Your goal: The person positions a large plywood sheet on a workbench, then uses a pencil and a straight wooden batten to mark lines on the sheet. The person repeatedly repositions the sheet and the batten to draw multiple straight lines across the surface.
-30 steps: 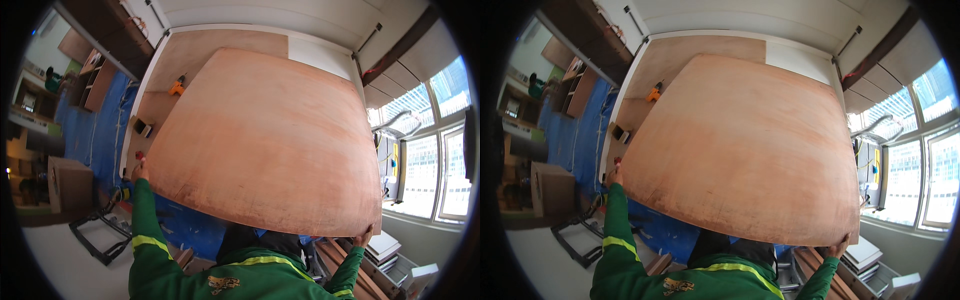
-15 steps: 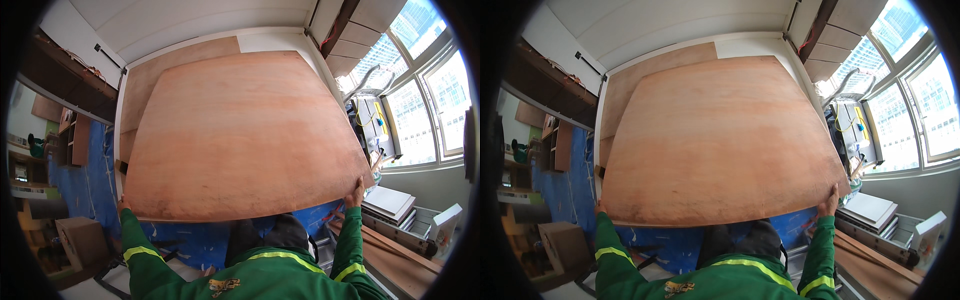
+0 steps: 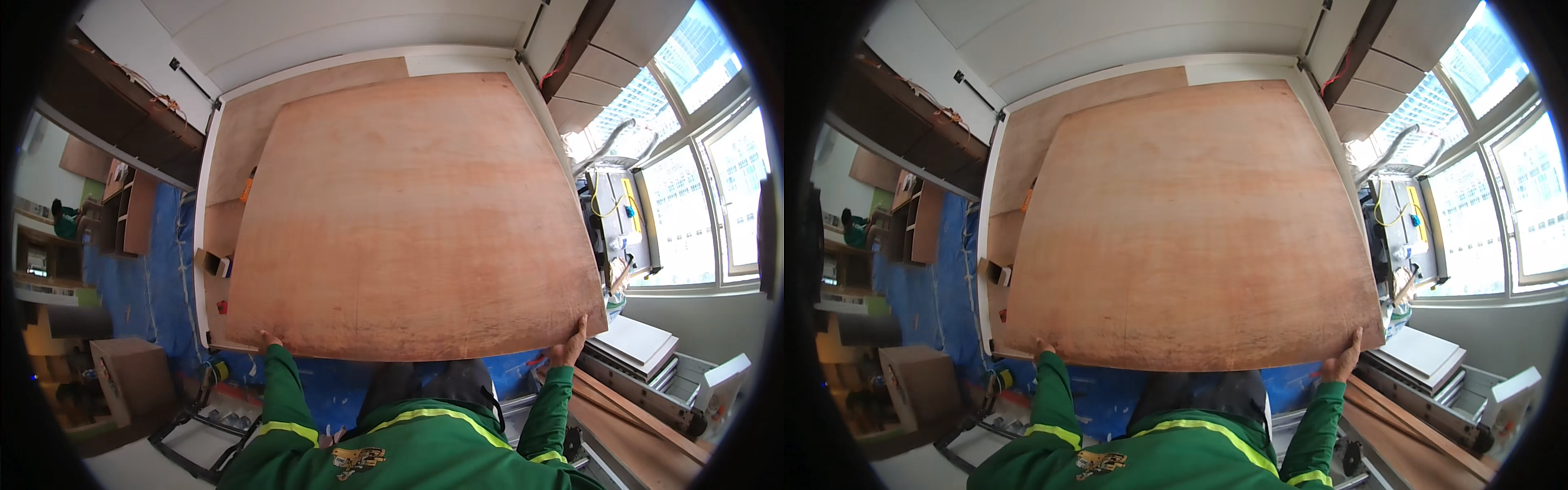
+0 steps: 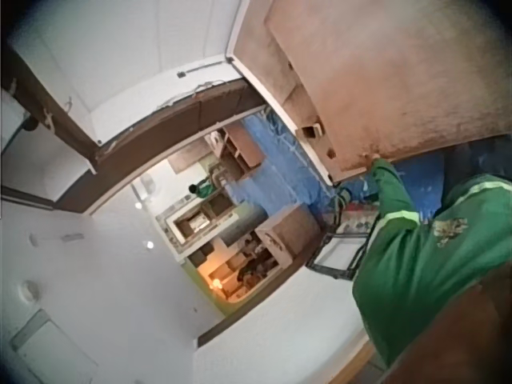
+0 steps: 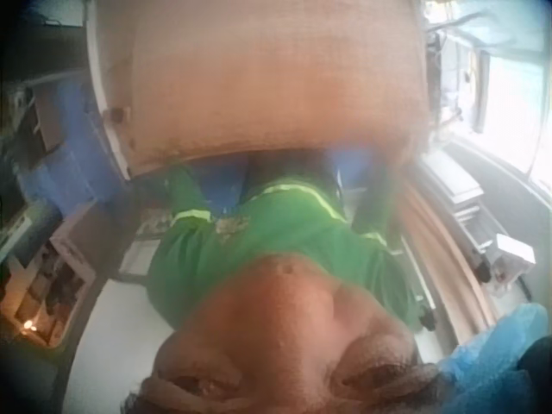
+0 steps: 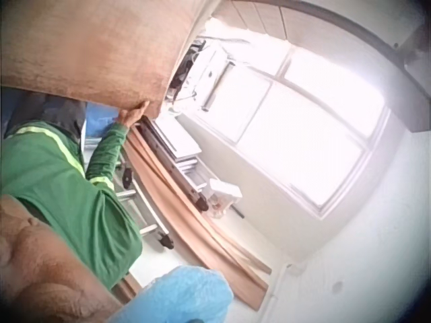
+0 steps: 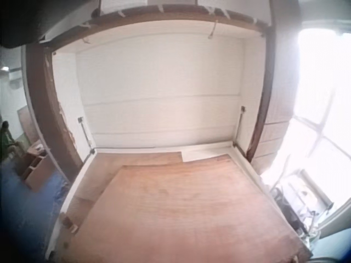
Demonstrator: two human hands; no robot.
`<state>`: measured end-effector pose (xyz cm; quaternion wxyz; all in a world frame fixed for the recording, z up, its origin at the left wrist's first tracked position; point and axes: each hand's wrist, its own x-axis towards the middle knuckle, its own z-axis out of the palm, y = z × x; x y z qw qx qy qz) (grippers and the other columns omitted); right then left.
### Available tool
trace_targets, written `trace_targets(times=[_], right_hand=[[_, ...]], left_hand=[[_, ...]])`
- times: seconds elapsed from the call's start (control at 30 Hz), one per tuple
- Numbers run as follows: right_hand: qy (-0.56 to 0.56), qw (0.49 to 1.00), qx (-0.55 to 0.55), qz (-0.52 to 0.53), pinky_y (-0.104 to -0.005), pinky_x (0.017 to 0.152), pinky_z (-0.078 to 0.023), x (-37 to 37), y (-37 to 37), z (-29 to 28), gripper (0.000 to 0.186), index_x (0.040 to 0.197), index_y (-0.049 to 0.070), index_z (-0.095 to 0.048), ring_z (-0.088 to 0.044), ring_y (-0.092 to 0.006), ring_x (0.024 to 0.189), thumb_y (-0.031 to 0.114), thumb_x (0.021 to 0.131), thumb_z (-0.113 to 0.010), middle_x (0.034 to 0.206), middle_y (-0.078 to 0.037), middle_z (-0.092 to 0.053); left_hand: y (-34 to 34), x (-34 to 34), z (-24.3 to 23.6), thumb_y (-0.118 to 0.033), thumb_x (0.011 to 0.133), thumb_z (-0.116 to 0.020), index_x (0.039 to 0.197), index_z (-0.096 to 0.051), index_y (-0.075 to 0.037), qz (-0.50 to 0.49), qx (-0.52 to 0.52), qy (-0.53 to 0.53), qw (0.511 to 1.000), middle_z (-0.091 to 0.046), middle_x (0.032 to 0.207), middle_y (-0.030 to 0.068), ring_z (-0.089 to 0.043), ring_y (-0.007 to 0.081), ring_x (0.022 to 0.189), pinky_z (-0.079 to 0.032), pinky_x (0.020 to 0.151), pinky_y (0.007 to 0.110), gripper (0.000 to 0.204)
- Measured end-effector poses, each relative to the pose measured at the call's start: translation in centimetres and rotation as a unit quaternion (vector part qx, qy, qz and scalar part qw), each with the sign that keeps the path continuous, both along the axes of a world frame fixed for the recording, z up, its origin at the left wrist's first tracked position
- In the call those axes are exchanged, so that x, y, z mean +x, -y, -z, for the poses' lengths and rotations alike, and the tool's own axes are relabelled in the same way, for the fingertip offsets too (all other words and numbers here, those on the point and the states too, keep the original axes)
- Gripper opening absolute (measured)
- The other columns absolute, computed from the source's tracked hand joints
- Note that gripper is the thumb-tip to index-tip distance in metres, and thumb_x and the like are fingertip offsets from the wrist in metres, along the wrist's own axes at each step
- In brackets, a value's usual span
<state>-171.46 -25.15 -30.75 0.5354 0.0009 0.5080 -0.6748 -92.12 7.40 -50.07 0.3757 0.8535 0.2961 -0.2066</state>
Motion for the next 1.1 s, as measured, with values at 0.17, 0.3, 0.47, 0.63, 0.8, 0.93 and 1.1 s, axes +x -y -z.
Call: trace_targets(times=[0.17,0.3,0.47,0.63,0.8,0.93,1.1], right_hand=[[-0.052,0.998,-0.046,-0.014,-0.0443,0.118,-0.046,-3.0,6.6,-0.7,0.053,0.148,0.005,-0.058,-0.061,-0.028,0.131,0.036,0.106,-0.069,0.145,-0.009,-0.065],[-0.1,0.995,-0.008,-0.025,-0.0435,0.117,-0.047,-7.1,12.7,2.5,0.052,0.147,0.006,-0.06,-0.062,-0.027,0.131,0.037,0.105,-0.07,0.144,-0.008,-0.066],[-0.033,0.999,0.018,-0.033,-0.0464,0.117,-0.048,-12.7,15.6,9.7,0.053,0.145,0.005,-0.062,-0.062,-0.0307,0.131,0.038,0.105,-0.069,0.144,-0.012,-0.066],[-0.003,0.997,0.074,-0.025,-0.047,0.117,-0.048,-9.8,12.9,15.9,0.052,0.144,0.006,-0.063,-0.062,-0.0317,0.131,0.04,0.105,-0.068,0.144,-0.012,-0.066],[0.039,0.997,0.06,-0.017,-0.0465,0.119,-0.046,-5.6,12.9,16.3,0.056,0.146,0.004,-0.06,-0.06,-0.0316,0.134,0.042,0.106,-0.067,0.147,-0.013,-0.064],[0.039,0.999,0.034,-0.006,-0.0464,0.119,-0.046,-5.2,14.1,15.5,0.054,0.146,0.003,-0.06,-0.06,-0.0317,0.134,0.041,0.108,-0.064,0.148,-0.013,-0.063],[0.016,0.999,0.026,-0.01,-0.046,0.121,-0.044,-1.6,17.5,14.0,0.055,0.148,0.002,-0.057,-0.059,-0.0313,0.136,0.04,0.108,-0.064,0.149,-0.013,-0.062]], left_hand=[[3.9,-8.9,0.9,-0.064,0.11,-0.043,0.161,-0.039,0.004,-0.028,-0.158,-0.048,0.986,-0.052,0.159,0.0208,-0.064,0.0379,0.13,-0.052,0.11,0.052,0.085],[8.0,-14.3,-2.2,-0.05,0.11,-0.053,0.158,-0.042,0.005,-0.126,-0.167,-0.005,0.978,-0.056,0.154,0.0205,-0.065,0.0364,0.128,-0.058,0.101,0.056,0.074],[13.6,-18.2,-10.0,-0.037,0.109,-0.058,0.157,-0.042,0.003,-0.154,-0.264,0.023,0.952,-0.054,0.156,0.0192,-0.06,0.0356,0.135,-0.051,0.111,0.056,0.065],[11.6,-12.2,-12.4,-0.035,0.108,-0.058,0.156,-0.045,0.003,-0.14,-0.188,0.059,0.97,-0.053,0.158,0.0183,-0.055,0.0354,0.14,-0.044,0.118,0.055,0.062],[12.4,-9.4,-9.4,-0.037,0.108,-0.058,0.158,-0.044,0.002,-0.149,-0.169,0.09,0.97,-0.053,0.159,0.0162,-0.054,0.0346,0.141,-0.044,0.117,0.052,0.065],[16.3,-10.0,-7.8,-0.038,0.108,-0.056,0.16,-0.043,0.001,-0.135,-0.161,0.053,0.976,-0.05,0.163,0.0146,-0.052,0.0328,0.144,-0.047,0.114,0.05,0.066],[16.7,-6.6,-5.3,-0.037,0.108,-0.056,0.159,-0.045,0.0,-0.174,-0.177,0.077,0.966,-0.05,0.162,0.0127,-0.054,0.0309,0.141,-0.049,0.111,0.046,0.064]])
